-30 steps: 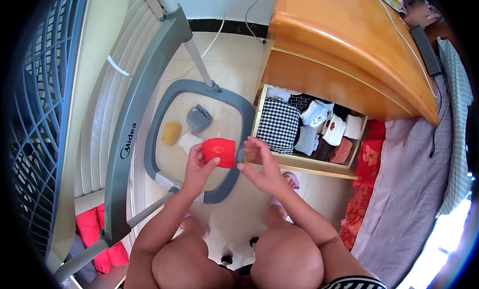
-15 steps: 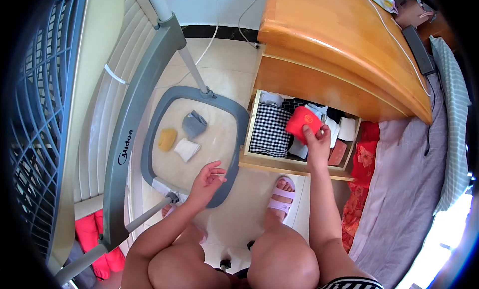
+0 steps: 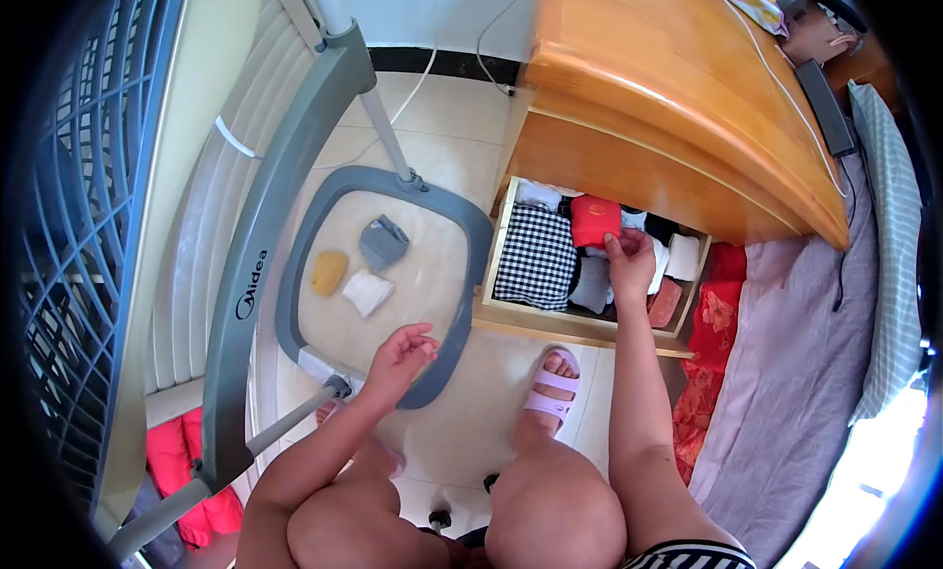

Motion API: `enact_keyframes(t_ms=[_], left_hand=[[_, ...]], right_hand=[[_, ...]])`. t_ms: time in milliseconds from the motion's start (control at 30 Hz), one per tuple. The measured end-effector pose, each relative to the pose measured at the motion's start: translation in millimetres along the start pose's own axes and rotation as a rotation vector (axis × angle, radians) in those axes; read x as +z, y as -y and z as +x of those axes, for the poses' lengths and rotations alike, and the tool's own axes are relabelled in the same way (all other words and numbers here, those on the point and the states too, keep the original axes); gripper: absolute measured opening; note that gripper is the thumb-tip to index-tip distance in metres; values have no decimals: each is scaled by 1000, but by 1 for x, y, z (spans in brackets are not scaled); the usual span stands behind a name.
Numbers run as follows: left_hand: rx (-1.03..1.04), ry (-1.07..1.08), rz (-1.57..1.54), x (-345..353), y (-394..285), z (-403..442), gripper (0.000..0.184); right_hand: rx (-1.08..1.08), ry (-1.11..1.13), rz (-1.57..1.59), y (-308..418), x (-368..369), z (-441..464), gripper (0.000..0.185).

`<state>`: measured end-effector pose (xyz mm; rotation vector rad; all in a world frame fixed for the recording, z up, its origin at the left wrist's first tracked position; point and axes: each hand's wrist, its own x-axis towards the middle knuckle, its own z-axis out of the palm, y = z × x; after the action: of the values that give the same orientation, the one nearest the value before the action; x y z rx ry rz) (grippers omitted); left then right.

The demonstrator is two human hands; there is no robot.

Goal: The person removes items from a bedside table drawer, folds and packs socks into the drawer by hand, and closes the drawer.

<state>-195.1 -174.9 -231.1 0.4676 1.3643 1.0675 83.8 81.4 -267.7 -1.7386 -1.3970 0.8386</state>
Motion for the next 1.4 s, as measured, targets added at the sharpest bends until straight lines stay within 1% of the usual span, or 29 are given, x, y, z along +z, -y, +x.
enact_keyframes(t_ms=[33, 100, 133, 200, 267, 333, 367, 433, 467, 533, 567, 633, 667, 733, 767, 833, 867, 933, 967, 1000, 1033, 1067, 1133, 1167, 1233, 1367, 1400], left_hand=[[-17, -8, -9, -1, -1, 0, 33], [-25, -14, 0, -5, 3, 0, 32], [-34, -17, 8, -7, 6, 1, 32], [-49, -19, 16, -8, 10, 2, 31], [-64, -42, 28, -13, 16, 3, 31], [-42, -3, 18, -18, 23, 8, 29], [-42, -24, 19, -21, 26, 11, 29], [-100, -157, 14, -29, 31, 22, 30], [-100, -171, 11, -36, 35, 28, 30], [-123, -429, -34, -50, 43, 43, 36], [-124, -437, -36, -56, 46, 51, 36], [-116, -690, 102, -68, 51, 65, 39], [-118, -694, 104, -73, 54, 71, 39], [28, -778, 357, -88, 63, 86, 43], [26, -778, 360, -99, 68, 94, 43], [10, -815, 630, -118, 73, 107, 51], [7, -811, 635, -123, 70, 110, 51], [19, -800, 922, -123, 52, 109, 59], [18, -793, 928, -126, 53, 112, 59], [67, -785, 1014, -128, 57, 115, 60], [119, -774, 1098, -131, 60, 118, 60], [123, -766, 1101, -133, 64, 118, 60], [10, -646, 1177, -126, 58, 113, 63], [18, -634, 1180, -122, 52, 111, 63], [-258, -589, 1191, -110, 36, 106, 63], [-218, -540, 1186, -113, 40, 111, 60], [-174, -508, 880, -110, 37, 111, 56]], right_hand=[[-1, 2, 2, 12, -2, -7, 26], [-304, -68, -176, 33, -7, -23, 28], [-305, -64, -174, 29, -6, -25, 28], [-586, -15, -356, 21, -4, -27, 26], [-532, 34, -331, 18, -5, -27, 27], [-451, 32, -250, 21, -5, -32, 27], [-485, 29, -266, 24, -5, -37, 26], [-564, 32, -270, 25, -4, -55, 25], [-568, 43, -263, 25, -3, -66, 25], [-650, 114, -218, 33, -2, -92, 21], [-651, 121, -214, 32, -1, -102, 21], [-648, 253, -155, 29, 1, -117, 20], [-647, 256, -153, 28, 0, -121, 20], [-670, 297, -173, 26, 1, -126, 19], [-691, 291, -176, 26, 2, -126, 19], [-678, 287, -161, 24, 2, -124, 19], [-668, 280, -147, 22, 3, -123, 20], [-646, 282, -128, 20, 2, -121, 20], [-632, 285, -108, 19, 1, -120, 21], [-625, 280, -110, 17, 1, -120, 21], [-652, 279, -113, 14, 2, -120, 22], [-681, 277, -116, 13, 3, -119, 23], [-692, 272, -137, 14, 3, -118, 23], [-703, 277, -157, 15, 3, -118, 24], [-698, 282, -167, 15, 3, -118, 23], [-675, 292, -152, 19, 2, -118, 23], [-669, 294, -131, 20, 2, -117, 23]])
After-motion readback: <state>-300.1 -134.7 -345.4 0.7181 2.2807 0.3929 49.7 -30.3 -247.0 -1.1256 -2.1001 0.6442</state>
